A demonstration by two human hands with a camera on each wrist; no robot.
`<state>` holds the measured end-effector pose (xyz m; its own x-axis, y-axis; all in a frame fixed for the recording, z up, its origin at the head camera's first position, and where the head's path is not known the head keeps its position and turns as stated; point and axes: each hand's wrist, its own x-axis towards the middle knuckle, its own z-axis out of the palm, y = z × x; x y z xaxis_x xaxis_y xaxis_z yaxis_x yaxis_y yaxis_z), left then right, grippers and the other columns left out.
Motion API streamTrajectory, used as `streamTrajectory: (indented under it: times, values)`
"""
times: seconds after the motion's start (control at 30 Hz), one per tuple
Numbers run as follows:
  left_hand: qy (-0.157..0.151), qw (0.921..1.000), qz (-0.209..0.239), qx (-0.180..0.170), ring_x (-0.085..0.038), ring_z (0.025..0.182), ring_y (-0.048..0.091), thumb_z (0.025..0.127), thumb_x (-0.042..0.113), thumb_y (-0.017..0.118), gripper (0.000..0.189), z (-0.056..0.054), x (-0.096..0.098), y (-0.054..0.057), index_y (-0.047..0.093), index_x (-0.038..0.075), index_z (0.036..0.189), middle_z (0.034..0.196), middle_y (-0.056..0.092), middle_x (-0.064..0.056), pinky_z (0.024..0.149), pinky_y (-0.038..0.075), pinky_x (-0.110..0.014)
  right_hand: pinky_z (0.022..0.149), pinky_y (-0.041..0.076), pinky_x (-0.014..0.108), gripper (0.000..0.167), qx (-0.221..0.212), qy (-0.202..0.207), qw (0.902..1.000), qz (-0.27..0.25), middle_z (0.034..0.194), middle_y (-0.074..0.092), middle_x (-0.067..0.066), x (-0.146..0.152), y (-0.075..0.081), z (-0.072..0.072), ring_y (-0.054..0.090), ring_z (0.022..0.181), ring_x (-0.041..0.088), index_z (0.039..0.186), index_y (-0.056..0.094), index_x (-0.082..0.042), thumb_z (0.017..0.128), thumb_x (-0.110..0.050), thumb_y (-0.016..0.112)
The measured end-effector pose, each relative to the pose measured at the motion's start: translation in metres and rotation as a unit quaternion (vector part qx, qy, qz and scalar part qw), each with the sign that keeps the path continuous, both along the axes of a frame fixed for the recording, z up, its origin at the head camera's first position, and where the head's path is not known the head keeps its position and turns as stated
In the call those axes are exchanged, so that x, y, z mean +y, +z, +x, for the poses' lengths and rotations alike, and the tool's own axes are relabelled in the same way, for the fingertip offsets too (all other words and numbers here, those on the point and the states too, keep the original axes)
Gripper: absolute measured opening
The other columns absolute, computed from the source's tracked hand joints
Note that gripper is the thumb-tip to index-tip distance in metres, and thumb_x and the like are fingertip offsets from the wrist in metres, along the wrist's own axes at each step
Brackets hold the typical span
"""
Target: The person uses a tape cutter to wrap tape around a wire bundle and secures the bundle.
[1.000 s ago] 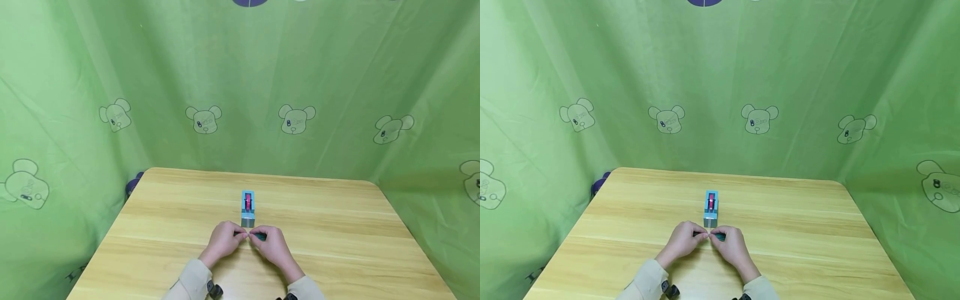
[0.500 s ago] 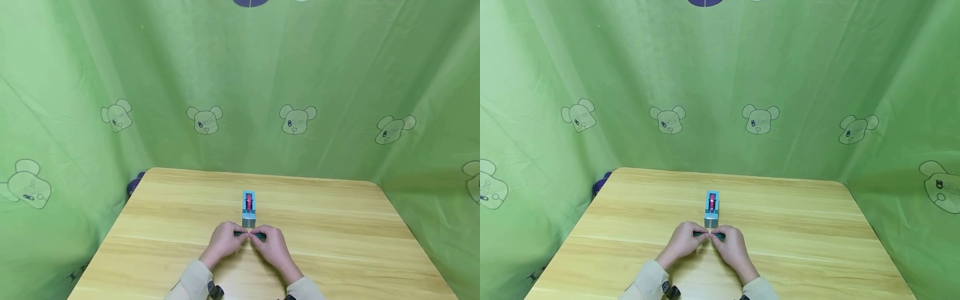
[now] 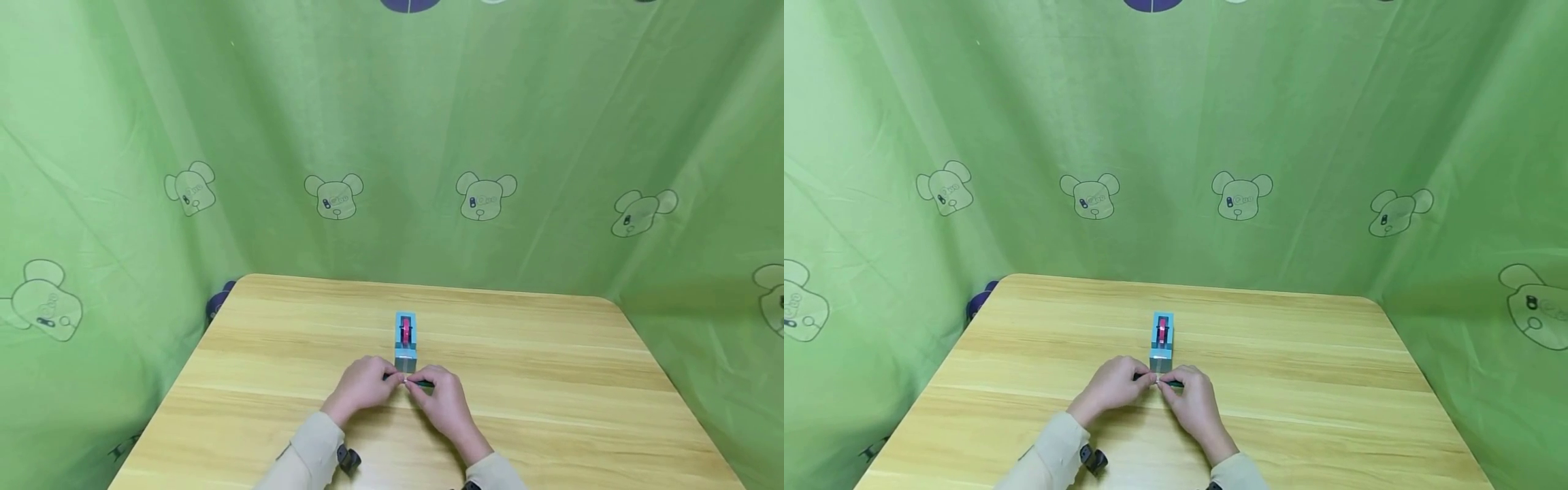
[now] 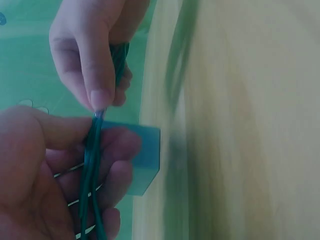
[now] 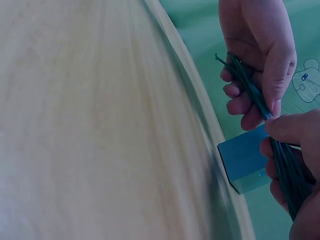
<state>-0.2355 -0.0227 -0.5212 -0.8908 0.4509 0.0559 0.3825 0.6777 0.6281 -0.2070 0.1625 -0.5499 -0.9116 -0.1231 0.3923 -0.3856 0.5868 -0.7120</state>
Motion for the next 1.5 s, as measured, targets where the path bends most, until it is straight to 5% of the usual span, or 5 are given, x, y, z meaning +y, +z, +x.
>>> streamTrajectory:
  times: [0.2, 0.6, 1.1, 1.5]
  values:
    - [-0.016, 0.9998, 0.009, -0.005, -0.006, 0.049, 0.044, 0.097, 0.033, 0.064, 0.023, -0.005, -0.002, -0.007, 0.076, 0.019, 0.083, 0.058, 0.053, 0.012, 0.050, 0.040, -0.024, 0.081, 0.053, 0.032, 0.017, 0.012, -0.004, 0.9999, 0.000, 0.081, 0.067, -0.020, -0.001, 0.000, 0.001, 0.062, 0.083, 0.005, 0.082, 0.076, -0.021, 0.077, -0.008, 0.085]
    - [0.020, 0.9988, 0.042, -0.014, -0.006, 0.056, 0.050, 0.093, 0.029, 0.070, 0.015, -0.003, 0.001, -0.013, 0.078, 0.019, 0.085, 0.071, 0.062, 0.015, 0.056, 0.043, -0.025, 0.083, 0.052, 0.036, 0.014, -0.026, -0.002, 0.9996, 0.005, 0.084, 0.068, -0.018, 0.001, 0.000, -0.001, 0.061, 0.086, 0.008, 0.087, 0.076, -0.020, 0.080, -0.009, 0.082]
    - [0.025, 0.9983, 0.032, 0.043, -0.001, 0.076, 0.061, 0.089, 0.029, 0.075, 0.007, -0.005, 0.003, -0.016, 0.080, 0.024, 0.089, 0.086, 0.072, 0.015, 0.073, 0.050, -0.029, 0.092, 0.048, 0.048, 0.009, -0.056, 0.011, 0.9982, 0.015, 0.091, 0.071, -0.009, 0.002, 0.005, -0.004, 0.063, 0.096, 0.020, 0.092, 0.076, -0.017, 0.086, -0.010, 0.077]
    - [0.030, 0.9969, 0.034, 0.065, -0.006, 0.085, 0.066, 0.088, 0.028, 0.076, 0.007, -0.003, 0.004, -0.018, 0.080, 0.024, 0.091, 0.090, 0.072, 0.013, 0.080, 0.052, -0.032, 0.085, 0.050, 0.045, 0.009, -0.034, -0.002, 0.9986, 0.041, 0.086, 0.070, -0.008, -0.001, 0.005, -0.006, 0.064, 0.088, 0.017, 0.088, 0.076, -0.016, 0.084, -0.008, 0.079]
